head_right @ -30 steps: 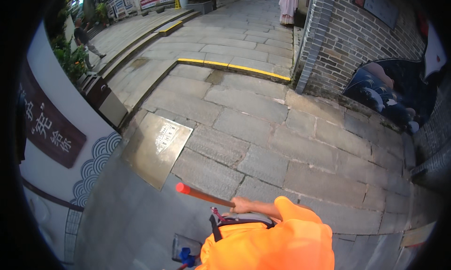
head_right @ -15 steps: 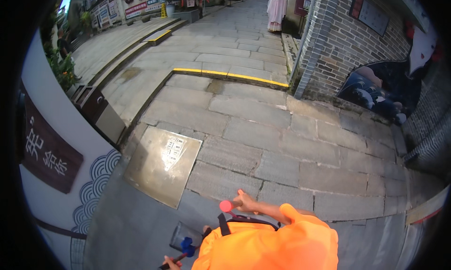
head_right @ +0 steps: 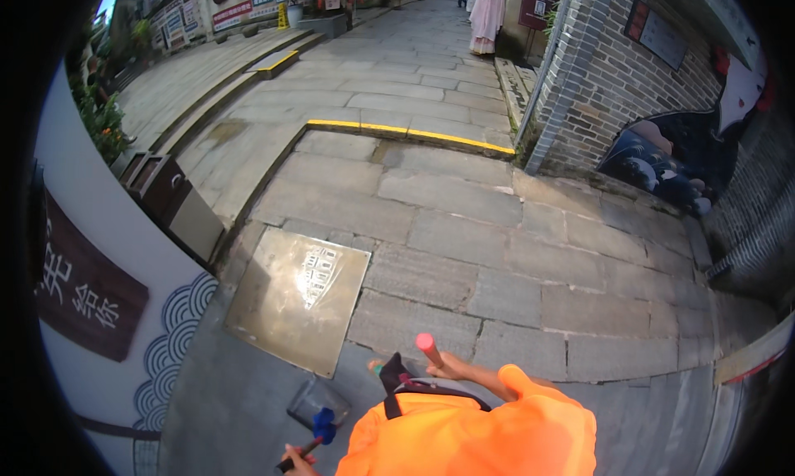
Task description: The person sweeps a stone-paved alleyway and steps using a broom and dustpan. They collect debris into the dustpan while navigating narrow passages and ascending stairs in a pedestrian area.
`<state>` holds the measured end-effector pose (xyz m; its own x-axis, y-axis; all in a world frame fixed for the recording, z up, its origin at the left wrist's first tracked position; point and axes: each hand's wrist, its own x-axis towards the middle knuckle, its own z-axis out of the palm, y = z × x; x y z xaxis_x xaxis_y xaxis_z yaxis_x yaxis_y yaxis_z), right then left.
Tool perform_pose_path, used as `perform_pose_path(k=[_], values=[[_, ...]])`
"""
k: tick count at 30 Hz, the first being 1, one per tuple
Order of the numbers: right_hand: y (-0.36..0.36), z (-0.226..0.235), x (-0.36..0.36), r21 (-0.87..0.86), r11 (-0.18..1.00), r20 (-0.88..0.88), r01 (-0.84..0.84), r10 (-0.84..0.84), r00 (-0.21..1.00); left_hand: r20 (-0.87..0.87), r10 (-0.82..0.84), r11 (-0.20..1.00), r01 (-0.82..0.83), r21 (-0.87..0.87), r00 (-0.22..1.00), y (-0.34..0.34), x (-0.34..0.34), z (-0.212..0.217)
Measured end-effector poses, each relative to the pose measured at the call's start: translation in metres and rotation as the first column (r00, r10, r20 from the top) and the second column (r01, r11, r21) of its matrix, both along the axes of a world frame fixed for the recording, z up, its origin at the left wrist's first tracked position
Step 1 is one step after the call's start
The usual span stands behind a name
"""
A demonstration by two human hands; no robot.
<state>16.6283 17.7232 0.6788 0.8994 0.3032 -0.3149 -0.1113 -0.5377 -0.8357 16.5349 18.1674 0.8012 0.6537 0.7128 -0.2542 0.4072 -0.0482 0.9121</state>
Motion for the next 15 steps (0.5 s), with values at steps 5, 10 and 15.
perform_pose_path(k=[5,10,15], values=[[0.042,0.004,0.075,-0.096,0.995,-0.050,-0.015,0.010,0.999,0.115,0.100,0.992,-0.109,0.069,0.988,0.028,0.026,-0.008],[0.074,0.026,0.159,-0.161,0.986,-0.039,-0.041,0.035,0.999,0.111,0.282,0.957,-0.287,0.032,0.953,0.037,0.047,-0.008],[0.091,0.039,0.209,-0.017,1.000,0.080,0.015,-0.014,0.997,0.143,0.404,0.912,-0.410,0.015,0.904,0.052,0.086,-0.027]])
